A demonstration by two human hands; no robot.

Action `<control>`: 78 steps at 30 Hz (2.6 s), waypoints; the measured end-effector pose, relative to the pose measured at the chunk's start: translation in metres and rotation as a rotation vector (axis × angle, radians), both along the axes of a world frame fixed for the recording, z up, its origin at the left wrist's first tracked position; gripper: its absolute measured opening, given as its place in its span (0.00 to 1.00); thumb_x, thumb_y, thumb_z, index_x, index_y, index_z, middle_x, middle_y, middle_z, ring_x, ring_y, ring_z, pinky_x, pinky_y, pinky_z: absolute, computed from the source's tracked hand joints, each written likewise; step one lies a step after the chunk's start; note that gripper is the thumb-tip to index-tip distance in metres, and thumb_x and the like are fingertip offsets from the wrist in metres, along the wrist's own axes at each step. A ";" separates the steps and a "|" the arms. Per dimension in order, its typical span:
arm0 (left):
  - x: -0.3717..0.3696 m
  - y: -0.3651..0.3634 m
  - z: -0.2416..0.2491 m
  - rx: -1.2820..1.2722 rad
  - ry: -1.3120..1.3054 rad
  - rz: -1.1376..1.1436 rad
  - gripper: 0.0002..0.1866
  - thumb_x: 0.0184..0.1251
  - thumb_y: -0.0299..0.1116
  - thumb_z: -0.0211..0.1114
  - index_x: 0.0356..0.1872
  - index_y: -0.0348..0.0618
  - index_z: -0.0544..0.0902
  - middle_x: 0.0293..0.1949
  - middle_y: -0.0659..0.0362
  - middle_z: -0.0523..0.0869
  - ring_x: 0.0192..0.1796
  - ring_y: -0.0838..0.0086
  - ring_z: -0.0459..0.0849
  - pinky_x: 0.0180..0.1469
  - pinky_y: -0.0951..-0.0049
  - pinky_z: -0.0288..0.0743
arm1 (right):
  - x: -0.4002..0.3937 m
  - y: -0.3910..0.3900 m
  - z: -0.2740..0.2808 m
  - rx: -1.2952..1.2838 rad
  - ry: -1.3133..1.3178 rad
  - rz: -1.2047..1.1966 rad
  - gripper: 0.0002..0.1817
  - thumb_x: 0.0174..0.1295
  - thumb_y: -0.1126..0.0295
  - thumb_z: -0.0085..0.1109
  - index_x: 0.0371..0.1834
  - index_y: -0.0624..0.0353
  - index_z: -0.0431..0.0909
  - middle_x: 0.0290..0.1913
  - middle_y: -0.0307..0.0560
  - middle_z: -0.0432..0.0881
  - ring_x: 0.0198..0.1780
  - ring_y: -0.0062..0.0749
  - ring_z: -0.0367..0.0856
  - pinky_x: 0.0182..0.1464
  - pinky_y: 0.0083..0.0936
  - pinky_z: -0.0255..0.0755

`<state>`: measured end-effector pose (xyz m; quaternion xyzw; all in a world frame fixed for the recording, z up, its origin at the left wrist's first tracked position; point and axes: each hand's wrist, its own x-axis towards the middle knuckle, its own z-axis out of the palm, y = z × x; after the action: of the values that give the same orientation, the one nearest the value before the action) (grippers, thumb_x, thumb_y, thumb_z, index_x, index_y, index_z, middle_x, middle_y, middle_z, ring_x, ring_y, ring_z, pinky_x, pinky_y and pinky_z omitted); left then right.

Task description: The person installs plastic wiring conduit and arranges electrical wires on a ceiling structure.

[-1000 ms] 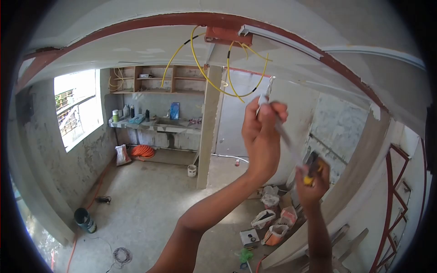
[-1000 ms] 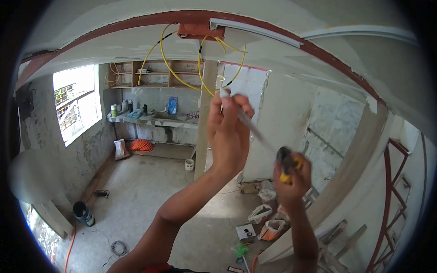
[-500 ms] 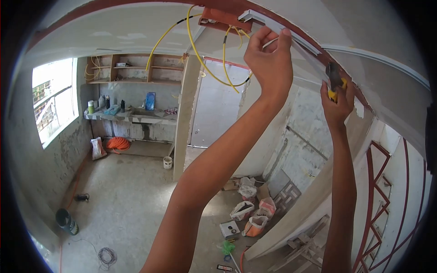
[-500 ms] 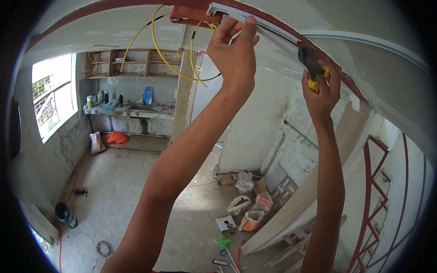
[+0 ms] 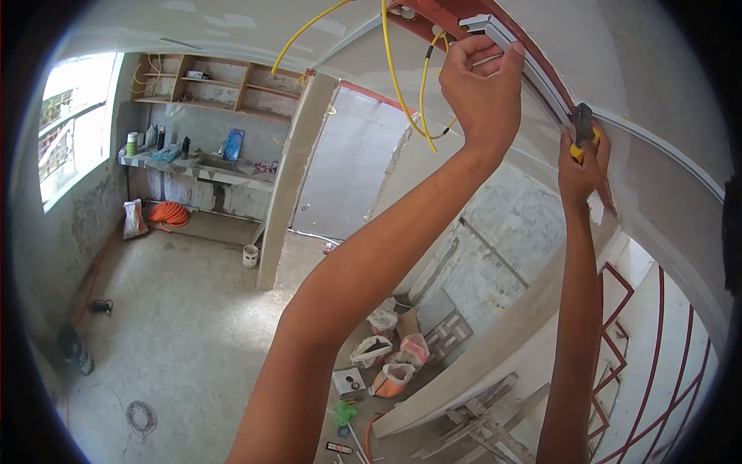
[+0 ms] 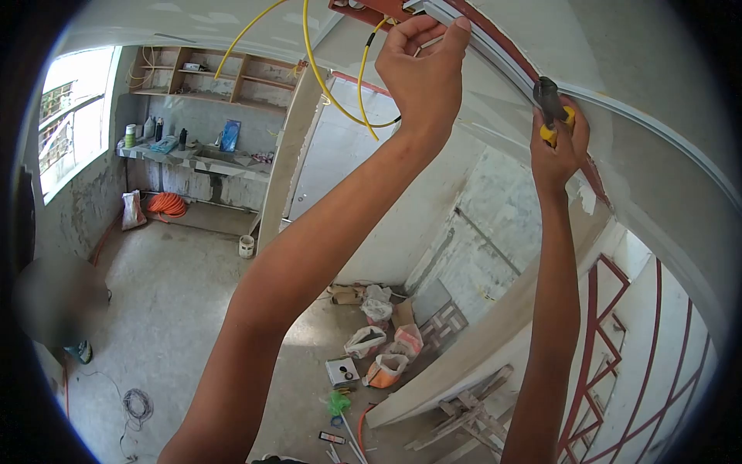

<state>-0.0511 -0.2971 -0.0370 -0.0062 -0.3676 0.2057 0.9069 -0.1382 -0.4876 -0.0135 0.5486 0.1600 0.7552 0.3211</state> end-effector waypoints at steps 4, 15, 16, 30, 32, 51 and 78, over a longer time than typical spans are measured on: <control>0.003 -0.001 0.000 0.013 -0.025 0.000 0.23 0.56 0.33 0.76 0.44 0.29 0.75 0.40 0.52 0.82 0.37 0.75 0.84 0.34 0.79 0.76 | -0.001 -0.006 0.003 -0.014 0.001 -0.028 0.11 0.51 0.79 0.73 0.34 0.71 0.82 0.53 0.54 0.78 0.53 0.42 0.78 0.52 0.32 0.75; 0.006 0.001 0.001 -0.057 -0.060 -0.035 0.20 0.58 0.29 0.73 0.44 0.26 0.75 0.41 0.48 0.81 0.37 0.70 0.86 0.37 0.77 0.78 | 0.005 -0.017 0.005 -0.062 -0.013 0.016 0.12 0.45 0.82 0.75 0.32 0.68 0.81 0.53 0.53 0.79 0.53 0.45 0.78 0.52 0.33 0.76; 0.007 0.001 0.001 -0.064 -0.071 -0.045 0.20 0.58 0.30 0.73 0.45 0.27 0.75 0.41 0.48 0.81 0.37 0.70 0.86 0.37 0.77 0.78 | 0.005 -0.019 0.005 -0.065 -0.012 0.020 0.13 0.44 0.82 0.75 0.32 0.67 0.80 0.52 0.53 0.79 0.53 0.45 0.78 0.52 0.34 0.76; 0.010 0.001 -0.001 -0.018 -0.110 -0.039 0.22 0.58 0.33 0.75 0.46 0.27 0.77 0.42 0.49 0.83 0.39 0.70 0.86 0.37 0.78 0.76 | 0.005 -0.023 0.007 -0.095 -0.018 0.035 0.16 0.40 0.83 0.75 0.31 0.63 0.78 0.53 0.52 0.80 0.54 0.47 0.79 0.51 0.34 0.77; 0.013 0.000 -0.002 -0.023 -0.121 -0.020 0.23 0.58 0.33 0.76 0.46 0.27 0.77 0.42 0.49 0.83 0.40 0.70 0.86 0.38 0.77 0.77 | 0.006 -0.027 0.007 -0.082 -0.026 0.031 0.16 0.40 0.83 0.75 0.31 0.62 0.78 0.53 0.52 0.80 0.54 0.47 0.79 0.52 0.34 0.77; 0.017 0.004 0.000 0.053 -0.085 0.072 0.24 0.59 0.33 0.76 0.47 0.26 0.76 0.41 0.51 0.83 0.38 0.70 0.87 0.40 0.77 0.79 | 0.006 -0.030 0.008 -0.064 -0.045 0.156 0.16 0.40 0.83 0.75 0.31 0.63 0.78 0.52 0.52 0.80 0.50 0.41 0.80 0.48 0.28 0.78; 0.014 0.005 0.000 -0.054 -0.033 -0.205 0.18 0.56 0.29 0.76 0.42 0.25 0.83 0.33 0.51 0.88 0.34 0.76 0.88 0.33 0.80 0.80 | 0.004 -0.023 0.003 0.033 -0.051 -0.010 0.12 0.52 0.81 0.72 0.40 0.70 0.82 0.52 0.54 0.76 0.50 0.42 0.80 0.49 0.30 0.82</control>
<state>-0.0375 -0.2923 -0.0370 -0.0717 -0.3742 0.1216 0.9166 -0.1342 -0.5107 -0.0100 0.5351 0.1368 0.7699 0.3198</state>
